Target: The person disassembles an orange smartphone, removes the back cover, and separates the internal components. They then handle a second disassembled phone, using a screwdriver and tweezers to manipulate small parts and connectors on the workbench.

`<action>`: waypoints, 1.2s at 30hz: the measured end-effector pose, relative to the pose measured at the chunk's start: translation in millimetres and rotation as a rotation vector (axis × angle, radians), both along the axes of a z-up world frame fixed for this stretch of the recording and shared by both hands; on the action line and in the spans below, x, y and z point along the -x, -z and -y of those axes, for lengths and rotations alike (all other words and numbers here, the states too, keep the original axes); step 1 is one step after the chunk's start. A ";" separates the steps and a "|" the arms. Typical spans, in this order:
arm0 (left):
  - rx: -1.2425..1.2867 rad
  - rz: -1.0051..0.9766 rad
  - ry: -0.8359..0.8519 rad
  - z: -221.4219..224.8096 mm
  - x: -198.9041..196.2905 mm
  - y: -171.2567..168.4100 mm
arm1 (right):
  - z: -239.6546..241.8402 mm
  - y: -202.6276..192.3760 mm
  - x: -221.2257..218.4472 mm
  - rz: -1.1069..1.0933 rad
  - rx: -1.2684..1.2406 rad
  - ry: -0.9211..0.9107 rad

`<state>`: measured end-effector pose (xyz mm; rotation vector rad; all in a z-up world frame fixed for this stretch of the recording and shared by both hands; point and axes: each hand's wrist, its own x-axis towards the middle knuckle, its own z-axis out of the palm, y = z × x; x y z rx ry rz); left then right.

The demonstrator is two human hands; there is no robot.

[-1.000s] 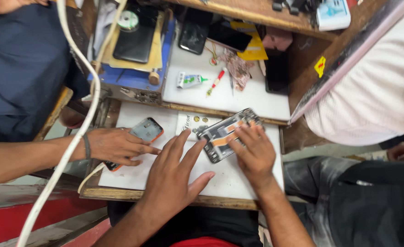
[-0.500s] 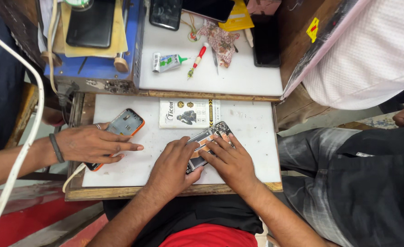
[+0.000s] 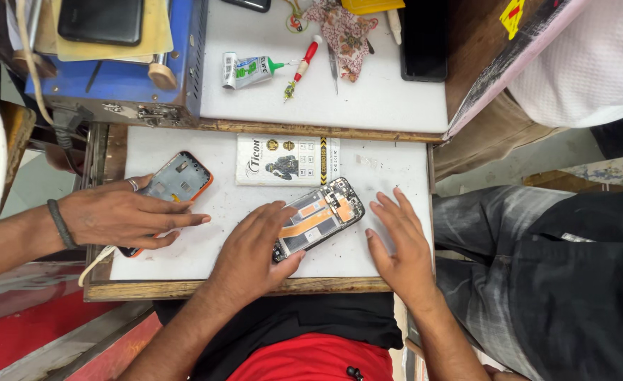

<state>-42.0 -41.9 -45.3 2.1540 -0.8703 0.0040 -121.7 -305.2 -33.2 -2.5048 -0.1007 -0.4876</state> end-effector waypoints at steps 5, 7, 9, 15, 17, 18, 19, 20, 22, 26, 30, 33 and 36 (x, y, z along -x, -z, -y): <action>0.019 -0.278 -0.061 -3.9 -7.8 -7.9 | -2.0 1.5 -1.2 -0.080 -0.131 0.070; 0.024 -0.334 -0.104 -5.3 -9.6 -9.7 | -3.5 1.8 -3.0 -0.093 -0.135 0.080; 0.054 -0.260 -0.124 -8.7 -12.4 -10.1 | -4.4 1.5 -5.3 -0.100 -0.127 0.085; 0.018 -0.010 -0.157 -13.8 -25.0 -7.9 | -11.0 -6.4 -14.3 -0.138 0.017 0.035; -0.037 0.038 -0.145 -14.2 -30.1 -4.8 | -16.5 -7.5 -17.4 -0.147 0.054 -0.006; -0.064 0.062 -0.139 -14.3 -32.9 -3.1 | -19.5 -8.1 -18.5 -0.162 0.057 -0.013; -0.088 0.070 -0.143 -14.2 -35.7 -1.3 | -22.3 -8.5 -19.7 -0.175 0.060 -0.023; -0.112 0.077 -0.147 -14.1 -38.5 0.4 | -24.4 -9.0 -20.4 -0.189 0.063 -0.033; -0.154 0.088 -0.153 -13.8 -43.0 2.5 | -26.3 -10.3 -22.4 -0.214 0.105 -0.088; -0.252 0.103 -0.173 -9.8 -48.0 1.4 | -28.1 -5.8 -22.2 -0.222 0.123 -0.154; -0.290 0.164 -0.236 -5.9 -31.8 -9.6 | -25.9 3.6 -22.3 -0.174 0.145 -0.169; -0.301 0.138 -0.147 -4.2 -9.4 -19.0 | -24.9 7.6 -21.2 -0.154 0.127 -0.163; -0.288 0.104 -0.036 0.2 2.4 -21.7 | -23.5 5.3 -20.0 -0.129 0.091 -0.161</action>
